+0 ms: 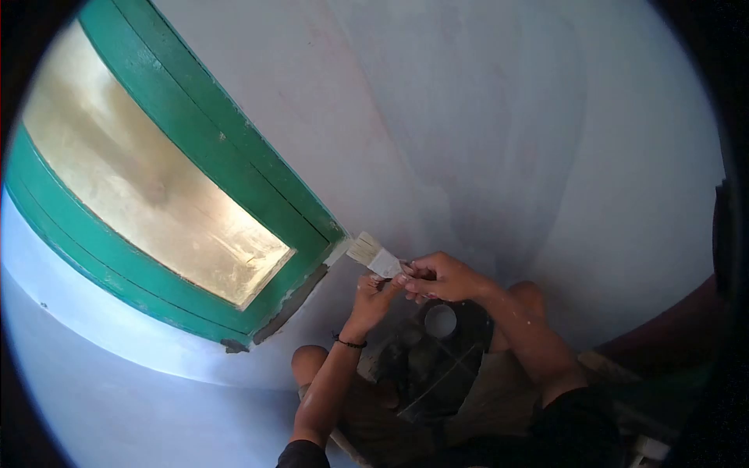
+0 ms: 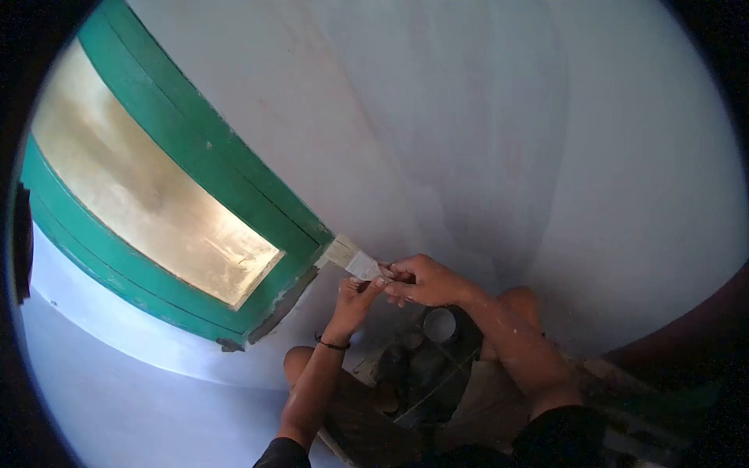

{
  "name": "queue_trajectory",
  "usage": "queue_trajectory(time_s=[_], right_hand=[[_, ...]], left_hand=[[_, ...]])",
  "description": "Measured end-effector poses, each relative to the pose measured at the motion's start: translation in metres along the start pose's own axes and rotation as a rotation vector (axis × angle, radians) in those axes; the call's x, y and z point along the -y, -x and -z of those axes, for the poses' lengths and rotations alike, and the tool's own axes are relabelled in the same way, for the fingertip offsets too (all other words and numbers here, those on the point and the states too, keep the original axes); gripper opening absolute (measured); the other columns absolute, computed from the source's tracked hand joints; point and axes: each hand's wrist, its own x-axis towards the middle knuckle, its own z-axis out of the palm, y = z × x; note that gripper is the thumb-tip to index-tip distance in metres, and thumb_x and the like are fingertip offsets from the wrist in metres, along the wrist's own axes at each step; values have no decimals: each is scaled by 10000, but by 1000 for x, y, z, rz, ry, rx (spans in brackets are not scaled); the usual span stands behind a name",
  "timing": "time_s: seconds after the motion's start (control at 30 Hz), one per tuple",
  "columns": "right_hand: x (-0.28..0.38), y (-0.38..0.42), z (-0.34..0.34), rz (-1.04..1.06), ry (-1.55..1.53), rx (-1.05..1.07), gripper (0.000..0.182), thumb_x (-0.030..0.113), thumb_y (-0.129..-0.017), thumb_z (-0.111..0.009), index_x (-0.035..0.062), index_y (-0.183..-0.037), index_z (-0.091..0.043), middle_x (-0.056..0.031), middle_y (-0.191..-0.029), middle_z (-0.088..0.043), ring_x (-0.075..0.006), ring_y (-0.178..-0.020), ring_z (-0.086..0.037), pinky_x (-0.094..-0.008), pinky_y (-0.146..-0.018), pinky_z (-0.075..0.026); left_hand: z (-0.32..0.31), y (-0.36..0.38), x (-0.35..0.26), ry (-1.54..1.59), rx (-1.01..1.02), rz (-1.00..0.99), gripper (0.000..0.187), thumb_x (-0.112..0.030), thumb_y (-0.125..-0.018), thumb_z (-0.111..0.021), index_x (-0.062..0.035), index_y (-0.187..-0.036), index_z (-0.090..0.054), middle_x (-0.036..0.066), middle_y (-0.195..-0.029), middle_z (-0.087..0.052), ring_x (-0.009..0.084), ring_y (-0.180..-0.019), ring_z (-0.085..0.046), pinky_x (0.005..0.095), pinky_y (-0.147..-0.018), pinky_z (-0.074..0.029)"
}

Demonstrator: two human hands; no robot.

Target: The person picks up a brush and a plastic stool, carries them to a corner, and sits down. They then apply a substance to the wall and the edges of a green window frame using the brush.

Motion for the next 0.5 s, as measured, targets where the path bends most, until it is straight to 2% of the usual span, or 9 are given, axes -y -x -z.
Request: queue_trajectory(time_s=[0.1, 0.2, 0.3, 0.4, 0.5], right_hand=[[2, 4, 6, 76, -6, -140, 206, 155, -1000, -702, -42, -1058, -686, -50, -864, -723, -117, -788, -671, -290, -690, -526], [-14, 3, 23, 88, 188, -306, 182, 129, -990, -706, -34, -1068, -690, -46, -850, -715, -103, -767, -659, -276, -673, -521], [-16, 8, 34, 21, 274, -448, 164, 110, -976, -712, -29, -1061, -689, -45, -825, -707, -98, -734, -642, -280, -657, -513], [-8, 10, 38, -5, 378, -543, 149, 100, -972, -707, -29, -1042, -683, -51, -799, -701, -102, -705, -632, -295, -648, -511], [0, 10, 41, -74, 512, -562, 138, 95, -973, -697, -31, -1024, -677, -70, -781, -699, -116, -689, -635, -315, -647, -518]], left_hand=[[-13, -14, 12, 75, -94, -4, 371, -188, -990, -722, 11, -1292, -639, 65, -1138, -713, 148, -977, -656, 322, -894, -533], [-19, -14, 33, -187, -74, -14, 432, -222, -962, -759, -19, -1324, -639, 54, -1133, -706, 123, -1049, -635, 309, -893, -526], [-12, -12, 25, -336, 98, 156, 496, -270, -913, -797, -61, -1337, -646, 92, -1133, -709, 194, -1030, -673, 358, -891, -544], [-4, -20, 45, -839, 310, -237, 521, -349, -906, -791, -103, -1340, -641, 173, -1126, -716, 317, -1006, -703, 429, -883, -569], [-12, -5, 79, -931, 387, -255, 563, -425, -882, -781, -105, -1325, -648, 211, -1120, -714, 413, -1002, -690, 487, -905, -560]])
